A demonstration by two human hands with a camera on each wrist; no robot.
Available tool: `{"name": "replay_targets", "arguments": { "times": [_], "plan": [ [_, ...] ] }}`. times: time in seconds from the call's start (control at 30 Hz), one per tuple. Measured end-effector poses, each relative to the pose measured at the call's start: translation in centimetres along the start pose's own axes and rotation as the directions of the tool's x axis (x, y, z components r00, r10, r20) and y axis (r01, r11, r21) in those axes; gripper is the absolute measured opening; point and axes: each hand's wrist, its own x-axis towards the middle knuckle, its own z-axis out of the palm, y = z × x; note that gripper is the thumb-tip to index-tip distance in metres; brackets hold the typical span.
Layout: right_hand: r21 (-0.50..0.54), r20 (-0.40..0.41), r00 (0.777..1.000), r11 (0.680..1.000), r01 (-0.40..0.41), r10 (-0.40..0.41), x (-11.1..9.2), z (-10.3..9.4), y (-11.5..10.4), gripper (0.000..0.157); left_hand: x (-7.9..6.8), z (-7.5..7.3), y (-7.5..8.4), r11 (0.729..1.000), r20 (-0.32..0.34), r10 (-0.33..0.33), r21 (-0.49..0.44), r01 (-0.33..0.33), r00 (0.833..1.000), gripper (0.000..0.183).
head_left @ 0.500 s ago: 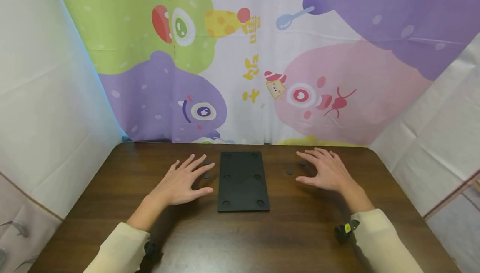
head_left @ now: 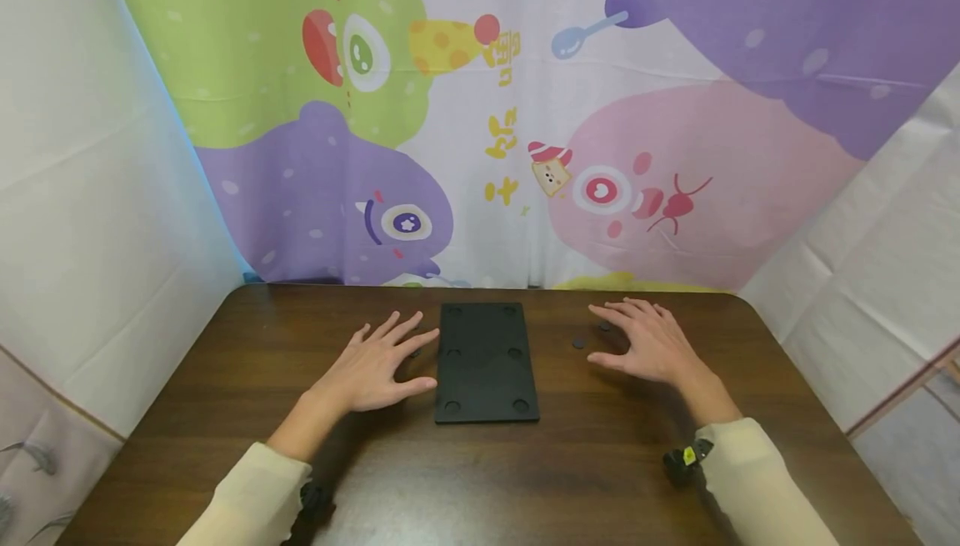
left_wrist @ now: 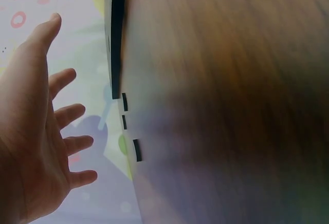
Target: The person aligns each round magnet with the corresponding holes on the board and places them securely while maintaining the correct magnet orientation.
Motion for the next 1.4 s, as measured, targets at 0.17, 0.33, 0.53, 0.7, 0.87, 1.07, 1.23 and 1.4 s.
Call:
{"name": "replay_targets", "arguments": {
  "times": [0.17,0.33,0.53,0.7,0.87,1.07,1.23,1.4],
  "plan": [
    [0.012,0.009,1.0,1.0,-0.008,0.008,0.1,0.1,-0.1,0.087,0.2,0.0,0.4,1.0,0.013,-0.001,-0.013,0.001,1.0,0.081],
    [0.016,0.01,1.0,1.0,-0.001,0.001,0.3,0.1,-0.4,0.087,0.5,0.0,0.8,1.0,0.013,0.011,-0.013,-0.011,1.0,0.081],
    [0.021,0.014,1.0,1.0,0.003,-0.003,0.5,0.2,-0.6,0.087,0.9,0.1,1.2,0.999,0.019,0.025,-0.029,-0.024,1.0,0.082],
    [0.036,0.014,1.0,0.999,0.012,-0.012,0.6,0.3,-0.9,0.086,1.1,0.4,1.2,0.998,0.042,0.026,-0.049,-0.024,0.999,0.081],
    [0.044,0.014,1.0,0.999,0.016,-0.017,0.7,0.6,-1.2,0.085,1.3,0.7,1.3,0.998,0.064,0.027,-0.061,-0.023,0.998,0.082],
    [0.042,0.009,0.999,0.999,0.03,-0.03,0.9,0.7,-1.6,0.084,1.5,0.9,1.5,0.997,0.072,0.033,-0.073,-0.028,0.997,0.081],
    [0.042,0.009,0.999,0.998,0.036,-0.036,1.1,0.6,-1.9,0.083,1.6,1.1,1.7,0.996,0.089,0.043,-0.088,-0.035,0.995,0.081],
    [0.046,0.019,0.999,0.998,0.036,-0.037,1.2,0.8,-2.0,0.083,1.8,1.3,1.7,0.994,0.098,0.06,-0.093,-0.051,0.993,0.08]
  ]
}}
